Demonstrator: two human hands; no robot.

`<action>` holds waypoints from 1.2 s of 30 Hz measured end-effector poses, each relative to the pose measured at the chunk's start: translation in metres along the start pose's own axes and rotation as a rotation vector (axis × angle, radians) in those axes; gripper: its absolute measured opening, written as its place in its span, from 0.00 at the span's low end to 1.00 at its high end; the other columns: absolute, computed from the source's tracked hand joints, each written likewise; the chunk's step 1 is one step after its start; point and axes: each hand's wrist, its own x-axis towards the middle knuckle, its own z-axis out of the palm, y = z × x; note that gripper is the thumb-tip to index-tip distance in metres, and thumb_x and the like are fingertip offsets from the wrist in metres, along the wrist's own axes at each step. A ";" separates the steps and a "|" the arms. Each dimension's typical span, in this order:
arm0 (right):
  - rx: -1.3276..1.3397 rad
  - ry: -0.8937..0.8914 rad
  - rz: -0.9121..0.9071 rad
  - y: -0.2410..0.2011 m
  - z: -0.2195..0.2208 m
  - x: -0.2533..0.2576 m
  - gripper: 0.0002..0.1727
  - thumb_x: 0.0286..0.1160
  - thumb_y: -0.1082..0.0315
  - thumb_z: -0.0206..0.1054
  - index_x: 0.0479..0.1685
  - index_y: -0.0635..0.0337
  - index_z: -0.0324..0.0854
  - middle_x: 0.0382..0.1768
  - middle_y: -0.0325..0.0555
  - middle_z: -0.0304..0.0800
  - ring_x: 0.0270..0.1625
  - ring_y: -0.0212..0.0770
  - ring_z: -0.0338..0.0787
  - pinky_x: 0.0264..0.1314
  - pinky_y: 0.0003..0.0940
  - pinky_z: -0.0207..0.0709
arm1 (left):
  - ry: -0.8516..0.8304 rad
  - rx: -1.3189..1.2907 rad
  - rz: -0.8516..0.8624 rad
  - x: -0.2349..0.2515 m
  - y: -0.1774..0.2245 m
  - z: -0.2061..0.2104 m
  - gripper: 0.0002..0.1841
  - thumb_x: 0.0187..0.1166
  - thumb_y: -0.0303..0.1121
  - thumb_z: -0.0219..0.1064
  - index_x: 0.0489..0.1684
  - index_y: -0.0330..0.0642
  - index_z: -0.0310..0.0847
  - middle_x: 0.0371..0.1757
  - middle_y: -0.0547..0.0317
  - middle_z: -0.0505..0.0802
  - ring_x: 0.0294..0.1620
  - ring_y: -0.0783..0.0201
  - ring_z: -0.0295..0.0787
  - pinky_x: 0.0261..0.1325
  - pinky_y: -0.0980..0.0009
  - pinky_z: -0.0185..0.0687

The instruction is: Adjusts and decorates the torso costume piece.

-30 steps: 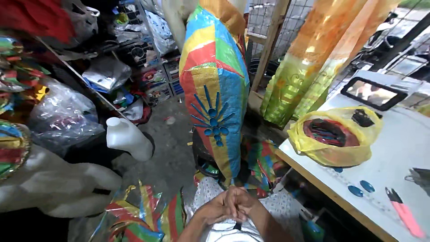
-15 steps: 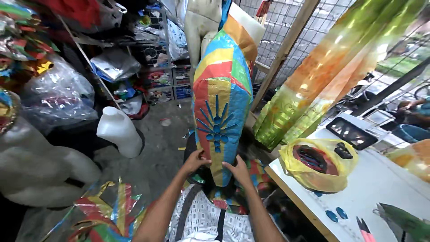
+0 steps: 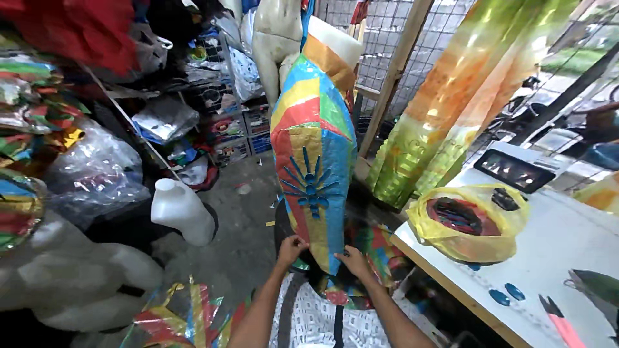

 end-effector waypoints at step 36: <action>1.054 -0.039 0.451 0.072 0.058 -0.012 0.31 0.78 0.69 0.72 0.80 0.63 0.66 0.69 0.61 0.78 0.60 0.49 0.81 0.62 0.46 0.74 | 0.320 -0.406 0.341 -0.012 0.154 -0.054 0.17 0.77 0.19 0.62 0.63 0.32 0.68 0.45 0.55 0.91 0.44 0.66 0.92 0.51 0.63 0.93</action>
